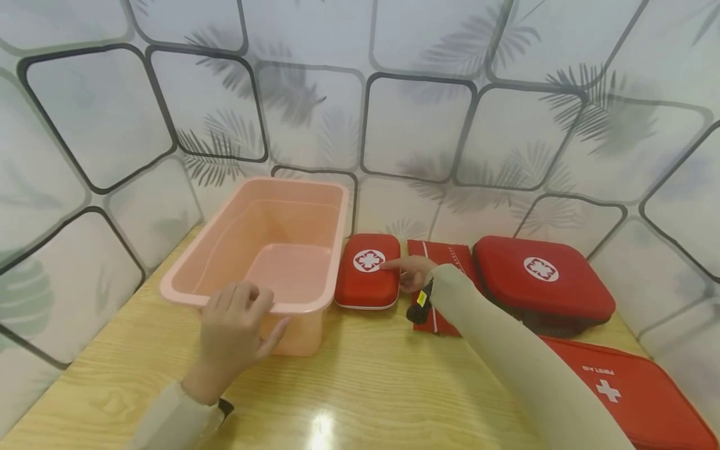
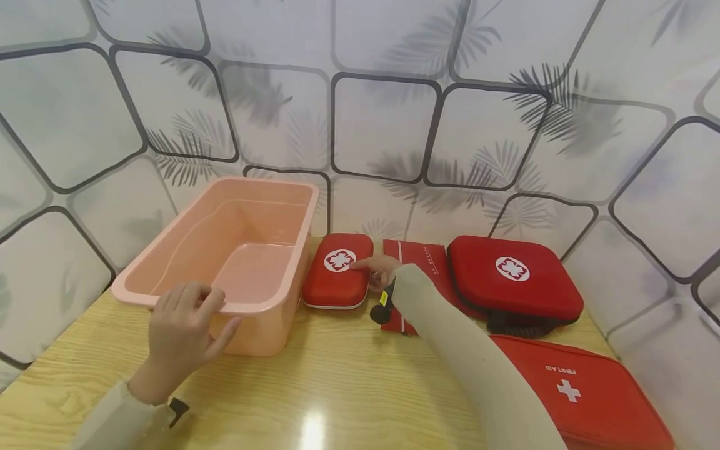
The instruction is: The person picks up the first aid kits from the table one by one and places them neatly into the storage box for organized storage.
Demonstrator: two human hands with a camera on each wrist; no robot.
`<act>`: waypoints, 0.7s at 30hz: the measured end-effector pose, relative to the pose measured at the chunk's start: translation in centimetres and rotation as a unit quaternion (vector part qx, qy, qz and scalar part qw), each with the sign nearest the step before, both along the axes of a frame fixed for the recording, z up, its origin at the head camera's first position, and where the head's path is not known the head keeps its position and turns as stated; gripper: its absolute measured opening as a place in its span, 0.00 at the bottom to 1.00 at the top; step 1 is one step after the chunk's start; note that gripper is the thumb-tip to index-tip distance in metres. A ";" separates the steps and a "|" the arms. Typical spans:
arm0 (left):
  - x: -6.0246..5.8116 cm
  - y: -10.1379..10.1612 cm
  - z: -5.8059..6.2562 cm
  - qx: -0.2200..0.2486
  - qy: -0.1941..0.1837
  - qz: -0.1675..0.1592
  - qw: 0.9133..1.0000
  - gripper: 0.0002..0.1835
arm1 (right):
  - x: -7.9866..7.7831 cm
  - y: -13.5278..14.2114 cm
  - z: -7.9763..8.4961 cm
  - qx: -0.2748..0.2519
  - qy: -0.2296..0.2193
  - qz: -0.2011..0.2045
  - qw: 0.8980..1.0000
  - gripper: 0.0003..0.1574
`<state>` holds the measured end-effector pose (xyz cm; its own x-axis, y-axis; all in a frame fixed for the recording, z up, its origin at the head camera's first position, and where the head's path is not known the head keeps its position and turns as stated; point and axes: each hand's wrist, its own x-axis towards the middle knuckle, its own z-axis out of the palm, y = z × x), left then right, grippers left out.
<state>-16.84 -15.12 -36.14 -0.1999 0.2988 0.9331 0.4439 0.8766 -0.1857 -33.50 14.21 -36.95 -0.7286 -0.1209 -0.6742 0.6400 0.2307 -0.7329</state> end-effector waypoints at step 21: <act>-0.6 0.6 -0.3 0.020 0.072 -0.006 0.997 0.31 | 0.3 -0.1 -1.0 -0.097 -0.026 -0.070 0.992 0.49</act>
<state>-17.48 -14.54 -36.49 -0.0588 0.2614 0.9634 0.4249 0.8799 -0.2128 -33.23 14.14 -37.95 -0.7129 -0.1511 -0.6848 0.6934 -0.0058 -0.7206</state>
